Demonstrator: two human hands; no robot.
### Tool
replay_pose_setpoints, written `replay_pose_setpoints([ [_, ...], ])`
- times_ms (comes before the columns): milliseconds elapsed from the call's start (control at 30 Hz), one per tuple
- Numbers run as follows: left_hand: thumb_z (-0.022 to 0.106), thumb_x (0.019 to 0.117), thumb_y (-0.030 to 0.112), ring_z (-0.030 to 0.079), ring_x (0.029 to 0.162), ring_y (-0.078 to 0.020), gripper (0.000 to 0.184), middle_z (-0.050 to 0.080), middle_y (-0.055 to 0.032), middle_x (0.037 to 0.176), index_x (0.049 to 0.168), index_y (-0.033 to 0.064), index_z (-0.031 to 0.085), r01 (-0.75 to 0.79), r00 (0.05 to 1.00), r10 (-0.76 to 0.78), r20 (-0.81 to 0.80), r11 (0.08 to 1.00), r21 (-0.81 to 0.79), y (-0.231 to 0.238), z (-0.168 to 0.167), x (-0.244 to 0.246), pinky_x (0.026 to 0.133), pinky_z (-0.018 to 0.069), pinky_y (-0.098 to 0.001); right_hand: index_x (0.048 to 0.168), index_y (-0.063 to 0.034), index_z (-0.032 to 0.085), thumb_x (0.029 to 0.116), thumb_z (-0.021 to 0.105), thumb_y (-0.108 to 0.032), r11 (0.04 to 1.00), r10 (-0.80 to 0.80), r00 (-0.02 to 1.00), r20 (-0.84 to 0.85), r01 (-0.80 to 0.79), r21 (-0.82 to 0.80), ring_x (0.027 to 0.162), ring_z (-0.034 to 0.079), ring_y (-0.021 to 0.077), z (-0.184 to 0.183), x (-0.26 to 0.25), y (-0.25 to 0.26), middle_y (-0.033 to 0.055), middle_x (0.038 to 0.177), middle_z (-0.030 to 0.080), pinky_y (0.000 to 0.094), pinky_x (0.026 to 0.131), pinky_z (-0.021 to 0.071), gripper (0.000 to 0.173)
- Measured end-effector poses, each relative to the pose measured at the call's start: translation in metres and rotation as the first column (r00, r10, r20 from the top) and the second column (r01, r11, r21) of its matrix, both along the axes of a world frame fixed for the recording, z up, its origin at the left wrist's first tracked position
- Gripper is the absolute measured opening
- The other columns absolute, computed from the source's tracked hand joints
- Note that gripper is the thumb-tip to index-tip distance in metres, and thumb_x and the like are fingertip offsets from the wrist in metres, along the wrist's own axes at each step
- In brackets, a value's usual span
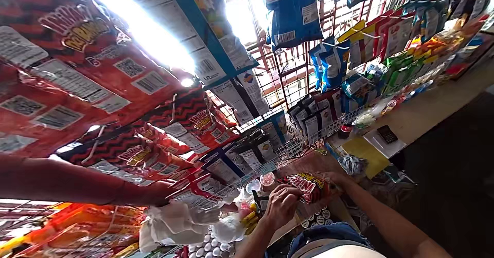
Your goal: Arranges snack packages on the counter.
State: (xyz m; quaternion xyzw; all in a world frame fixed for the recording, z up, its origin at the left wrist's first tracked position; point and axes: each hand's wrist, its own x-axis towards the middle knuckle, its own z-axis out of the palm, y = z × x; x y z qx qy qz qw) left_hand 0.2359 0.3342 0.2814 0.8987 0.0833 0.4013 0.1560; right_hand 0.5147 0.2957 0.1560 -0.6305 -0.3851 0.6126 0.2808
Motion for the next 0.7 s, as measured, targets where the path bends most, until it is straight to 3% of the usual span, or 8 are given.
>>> replay_pose_setpoints([
  [133, 0.056, 0.1012, 0.018, 0.071, 0.096, -0.0147, 0.020, 0.073, -0.0117, 0.101, 0.088, 0.0043, 0.059, -0.161, 0.985, 0.141, -0.099, 0.957, -0.241, -0.001, 0.021, -0.004, 0.087, 0.0567, -0.0275, 0.146, 0.0076, 0.046, 0.1077, 0.047, -0.013, 0.980, -0.180, 0.979, 0.101, 0.169, 0.106, 0.131, 0.056, 0.0326, 0.038, 0.028, -0.013, 0.0296, 0.144, 0.052, 0.0461, 0.112, 0.0421, 0.044],
  [200, 0.057, 0.0982, 0.012, 0.072, 0.094, -0.0138, 0.019, 0.074, -0.0142, 0.102, 0.092, -0.0048, 0.065, -0.266, 0.959, 0.179, -0.219, 0.834, -0.483, -0.004, 0.034, -0.001, 0.087, 0.0560, -0.0295, 0.150, 0.0023, 0.042, 0.1080, 0.043, -0.010, 0.910, -0.352, 0.936, 0.007, 0.341, 0.236, 0.114, 0.062, 0.0190, 0.092, 0.029, -0.016, 0.0213, 0.136, 0.058, 0.0355, 0.099, 0.0509, 0.044],
  [300, 0.053, 0.1012, 0.017, 0.059, 0.074, -0.0096, 0.023, 0.060, -0.0053, 0.081, 0.097, -0.0053, 0.060, -0.415, 0.906, 0.198, -0.373, 0.589, -0.694, -0.004, 0.033, 0.009, 0.073, 0.0509, -0.0295, 0.116, 0.0063, 0.065, 0.1049, 0.051, -0.013, 0.743, -0.411, 0.909, -0.062, 0.374, 0.554, 0.091, 0.064, 0.0031, 0.152, 0.007, -0.012, 0.0074, 0.103, 0.069, 0.0238, 0.087, 0.0536, 0.026],
  [400, 0.051, 0.1018, 0.015, 0.056, 0.069, -0.0059, 0.020, 0.054, -0.0011, 0.077, 0.097, -0.0041, 0.056, -0.383, 0.924, 0.211, -0.320, 0.485, -0.786, -0.005, 0.031, 0.025, 0.069, 0.0510, -0.0261, 0.109, 0.0039, 0.073, 0.1028, 0.056, -0.023, 0.716, -0.249, 0.955, 0.159, 0.072, 0.694, 0.118, 0.064, 0.0228, 0.179, -0.044, -0.006, 0.0169, 0.126, 0.068, 0.0399, 0.104, 0.0502, 0.032],
  [500, 0.049, 0.1005, 0.005, 0.061, 0.079, -0.0013, 0.017, 0.061, 0.0005, 0.085, 0.108, -0.0058, 0.059, -0.208, 0.959, 0.263, -0.107, 0.394, -0.895, -0.008, 0.036, 0.036, 0.078, 0.0538, -0.0219, 0.117, 0.0033, 0.072, 0.1020, 0.058, -0.028, 0.600, -0.193, 0.937, 0.290, -0.121, 0.791, 0.118, 0.066, 0.0324, 0.152, -0.075, 0.002, 0.0209, 0.125, 0.069, 0.0483, 0.102, 0.0527, 0.037],
  [533, 0.046, 0.1014, 0.004, 0.061, 0.074, -0.0008, 0.010, 0.059, 0.0039, 0.080, 0.100, 0.0001, 0.056, -0.157, 0.955, 0.293, -0.049, 0.358, -0.921, -0.008, 0.035, 0.037, 0.074, 0.0537, -0.0216, 0.114, 0.0034, 0.072, 0.1020, 0.057, -0.027, 0.562, -0.203, 0.931, 0.304, -0.144, 0.815, 0.114, 0.068, 0.0321, 0.139, -0.067, 0.004, 0.0203, 0.120, 0.071, 0.0485, 0.099, 0.0542, 0.037],
  [600, 0.043, 0.1024, 0.005, 0.062, 0.064, -0.0007, 0.018, 0.060, 0.0092, 0.070, 0.088, 0.0116, 0.052, -0.064, 0.932, 0.358, 0.046, 0.287, -0.956, -0.005, 0.032, 0.033, 0.064, 0.0553, -0.0212, 0.112, -0.0009, 0.074, 0.1042, 0.054, -0.028, 0.596, -0.217, 0.890, 0.401, -0.204, 0.776, 0.109, 0.071, 0.0295, 0.112, -0.034, 0.005, 0.0164, 0.115, 0.073, 0.0489, 0.098, 0.0552, 0.035],
  [700, 0.042, 0.1068, 0.009, 0.063, 0.063, -0.0056, 0.025, 0.063, 0.0032, 0.069, 0.085, 0.0099, 0.055, -0.021, 0.893, 0.448, 0.040, 0.131, -0.991, 0.003, 0.037, 0.028, 0.061, 0.0558, -0.0239, 0.113, -0.0013, 0.073, 0.1056, 0.049, -0.034, 0.685, -0.340, 0.867, 0.365, -0.038, 0.728, 0.098, 0.072, 0.0259, 0.066, 0.012, 0.005, 0.0154, 0.103, 0.074, 0.0468, 0.092, 0.0564, 0.041],
])
